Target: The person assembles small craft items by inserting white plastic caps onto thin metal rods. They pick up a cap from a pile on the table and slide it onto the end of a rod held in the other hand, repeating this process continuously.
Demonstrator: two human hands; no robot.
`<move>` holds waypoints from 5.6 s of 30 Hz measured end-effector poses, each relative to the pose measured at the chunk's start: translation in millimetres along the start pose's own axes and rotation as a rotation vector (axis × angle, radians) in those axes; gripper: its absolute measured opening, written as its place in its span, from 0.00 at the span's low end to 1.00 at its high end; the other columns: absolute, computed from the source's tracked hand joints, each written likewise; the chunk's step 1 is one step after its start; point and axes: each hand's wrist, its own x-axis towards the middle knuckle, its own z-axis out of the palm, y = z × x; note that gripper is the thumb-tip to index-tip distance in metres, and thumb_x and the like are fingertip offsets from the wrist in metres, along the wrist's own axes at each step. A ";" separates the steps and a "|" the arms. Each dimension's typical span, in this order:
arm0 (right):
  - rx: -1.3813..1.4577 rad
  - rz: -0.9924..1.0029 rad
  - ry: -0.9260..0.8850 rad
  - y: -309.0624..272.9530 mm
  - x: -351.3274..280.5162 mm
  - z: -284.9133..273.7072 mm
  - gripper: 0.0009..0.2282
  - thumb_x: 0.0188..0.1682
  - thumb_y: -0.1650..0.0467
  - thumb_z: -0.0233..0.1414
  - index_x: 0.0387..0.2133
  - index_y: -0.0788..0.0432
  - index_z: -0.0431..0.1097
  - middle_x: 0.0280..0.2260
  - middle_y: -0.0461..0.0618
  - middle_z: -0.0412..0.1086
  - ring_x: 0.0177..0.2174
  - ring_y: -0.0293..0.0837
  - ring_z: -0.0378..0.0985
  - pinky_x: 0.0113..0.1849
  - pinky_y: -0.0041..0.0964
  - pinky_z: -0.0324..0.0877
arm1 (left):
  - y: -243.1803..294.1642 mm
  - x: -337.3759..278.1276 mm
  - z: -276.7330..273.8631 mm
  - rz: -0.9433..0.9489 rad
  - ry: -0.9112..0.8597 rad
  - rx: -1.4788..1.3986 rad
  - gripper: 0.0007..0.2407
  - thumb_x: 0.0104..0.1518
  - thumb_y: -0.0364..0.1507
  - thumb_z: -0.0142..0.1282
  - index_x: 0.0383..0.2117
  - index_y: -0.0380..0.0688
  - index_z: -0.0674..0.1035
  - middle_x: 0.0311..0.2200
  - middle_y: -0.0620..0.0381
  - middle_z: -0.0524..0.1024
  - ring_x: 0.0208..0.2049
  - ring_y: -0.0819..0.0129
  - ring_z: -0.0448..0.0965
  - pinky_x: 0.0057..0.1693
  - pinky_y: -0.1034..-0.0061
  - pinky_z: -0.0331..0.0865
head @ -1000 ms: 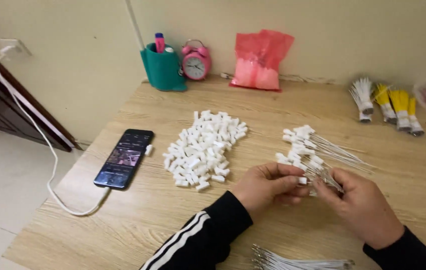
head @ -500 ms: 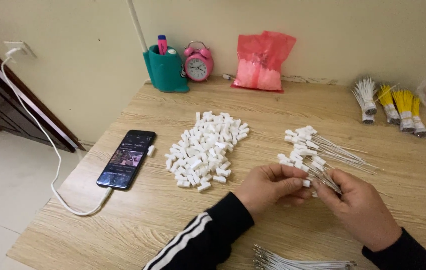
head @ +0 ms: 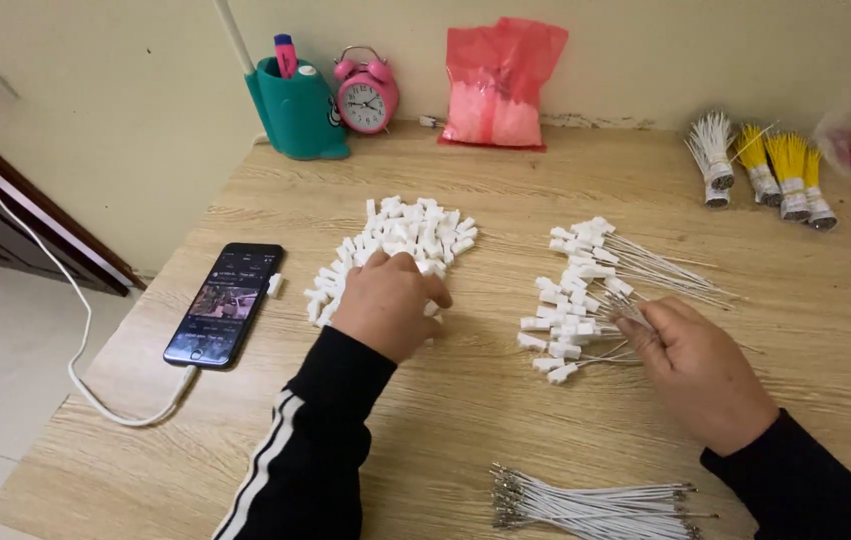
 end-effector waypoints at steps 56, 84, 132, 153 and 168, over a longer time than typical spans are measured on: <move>0.554 -0.003 -0.107 -19.1 -2.5 -4.5 0.12 0.55 0.67 0.43 0.30 0.59 0.71 0.13 0.48 0.64 0.19 0.38 0.62 0.25 0.31 0.63 | 111.0 -3.9 61.9 0.096 -0.002 -1.621 0.06 0.60 0.28 0.54 0.34 0.37 0.78 0.24 0.52 0.76 0.17 0.73 0.73 0.22 0.86 0.67; 0.487 0.087 0.026 -32.3 -18.2 -7.8 0.06 0.46 0.66 0.54 0.32 0.54 0.75 0.27 0.40 0.74 0.31 0.34 0.75 0.38 0.27 0.68 | 108.4 -7.3 58.7 0.067 -0.163 -1.778 0.03 0.60 0.28 0.52 0.31 0.43 0.74 0.29 0.54 0.78 0.20 0.71 0.74 0.28 0.79 0.69; 0.202 -0.039 0.123 -12.8 -16.4 -18.1 0.03 0.44 0.71 0.57 0.28 0.58 0.76 0.17 0.52 0.68 0.21 0.41 0.73 0.27 0.35 0.71 | 97.2 6.8 87.5 0.110 -0.210 -2.001 0.11 0.60 0.23 0.49 0.46 0.30 0.76 0.33 0.47 0.77 0.35 0.62 0.82 0.44 0.71 0.80; 0.171 -0.073 0.134 -17.5 -15.4 -18.9 0.03 0.41 0.72 0.58 0.27 0.57 0.76 0.18 0.53 0.68 0.21 0.44 0.74 0.26 0.36 0.71 | 98.2 2.8 81.5 0.127 -0.254 -1.996 0.11 0.61 0.24 0.48 0.47 0.30 0.75 0.31 0.47 0.77 0.35 0.62 0.82 0.45 0.72 0.80; 0.196 -0.085 0.150 -16.9 -17.5 -13.6 0.03 0.41 0.72 0.59 0.28 0.55 0.76 0.19 0.52 0.70 0.22 0.44 0.76 0.27 0.34 0.73 | 99.3 -2.2 72.5 0.079 -0.322 -2.027 0.12 0.60 0.25 0.49 0.47 0.32 0.75 0.37 0.37 0.79 0.35 0.59 0.83 0.41 0.73 0.81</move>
